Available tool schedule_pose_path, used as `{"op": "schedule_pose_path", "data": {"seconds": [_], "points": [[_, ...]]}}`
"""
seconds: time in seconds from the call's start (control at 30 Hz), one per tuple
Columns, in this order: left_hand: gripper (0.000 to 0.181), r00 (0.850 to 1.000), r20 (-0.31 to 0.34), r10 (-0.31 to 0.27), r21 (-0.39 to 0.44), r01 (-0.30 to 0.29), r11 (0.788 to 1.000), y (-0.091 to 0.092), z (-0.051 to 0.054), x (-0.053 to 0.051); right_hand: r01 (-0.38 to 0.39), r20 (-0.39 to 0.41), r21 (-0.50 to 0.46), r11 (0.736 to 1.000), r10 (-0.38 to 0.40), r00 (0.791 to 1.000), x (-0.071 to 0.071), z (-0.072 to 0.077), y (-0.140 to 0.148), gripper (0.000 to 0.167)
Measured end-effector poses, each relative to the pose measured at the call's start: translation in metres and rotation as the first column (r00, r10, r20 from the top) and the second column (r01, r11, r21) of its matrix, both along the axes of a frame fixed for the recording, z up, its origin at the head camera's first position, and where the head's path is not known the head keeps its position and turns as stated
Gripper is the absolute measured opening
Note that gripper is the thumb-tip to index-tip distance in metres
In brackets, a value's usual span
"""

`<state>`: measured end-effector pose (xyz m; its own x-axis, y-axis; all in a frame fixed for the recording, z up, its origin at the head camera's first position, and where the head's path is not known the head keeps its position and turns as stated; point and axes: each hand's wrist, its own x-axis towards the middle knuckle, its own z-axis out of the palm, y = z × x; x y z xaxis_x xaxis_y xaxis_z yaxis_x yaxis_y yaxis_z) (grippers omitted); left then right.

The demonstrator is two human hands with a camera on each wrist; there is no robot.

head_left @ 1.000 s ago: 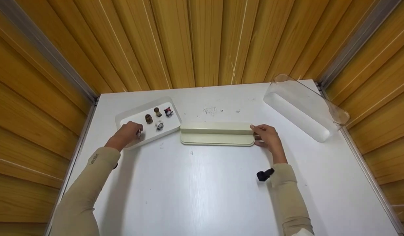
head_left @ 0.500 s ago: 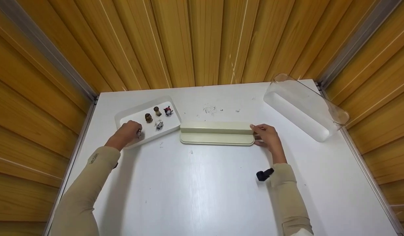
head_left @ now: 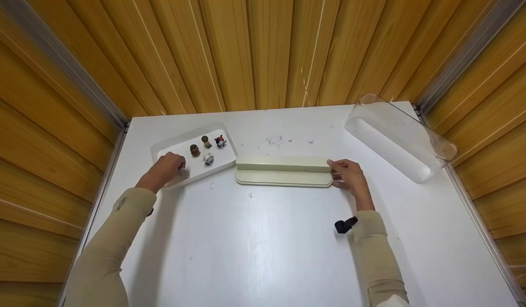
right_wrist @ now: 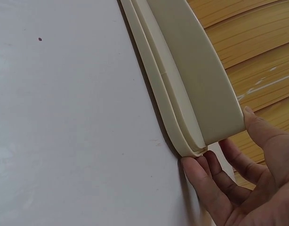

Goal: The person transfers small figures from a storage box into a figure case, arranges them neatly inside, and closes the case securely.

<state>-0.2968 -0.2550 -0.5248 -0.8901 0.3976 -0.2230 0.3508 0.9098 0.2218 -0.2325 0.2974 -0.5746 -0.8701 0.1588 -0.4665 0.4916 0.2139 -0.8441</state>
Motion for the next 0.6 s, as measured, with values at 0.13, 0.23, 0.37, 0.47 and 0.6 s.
{"op": "schedule_pose_path", "data": {"seconds": [0.13,0.23,0.37,0.47,0.6], "points": [[0.011,1.0,-0.002,0.006,0.005,-0.006,1.0,0.0,0.003,0.0,-0.006,0.014,0.01,1.0,0.005,1.0,-0.002,0.001,0.001,0.062],[0.011,1.0,0.006,0.014,-0.004,-0.014,1.0,0.001,0.004,-0.002,-0.003,0.014,0.011,1.0,0.003,1.0,-0.002,0.0,0.002,0.063],[0.006,1.0,-0.008,0.029,-0.011,-0.029,1.0,0.002,0.007,-0.001,-0.014,0.002,0.007,1.0,0.014,1.0,-0.002,0.0,0.001,0.066],[0.005,0.999,-0.026,0.023,-0.011,-0.024,1.0,0.004,0.011,0.001,-0.018,0.0,0.002,1.0,0.018,1.0,-0.002,0.0,0.0,0.065],[0.008,1.0,-0.03,0.004,-0.007,-0.004,1.0,0.009,0.018,0.002,-0.01,0.005,-0.001,1.0,0.01,1.0,-0.002,0.0,0.001,0.063]]}}
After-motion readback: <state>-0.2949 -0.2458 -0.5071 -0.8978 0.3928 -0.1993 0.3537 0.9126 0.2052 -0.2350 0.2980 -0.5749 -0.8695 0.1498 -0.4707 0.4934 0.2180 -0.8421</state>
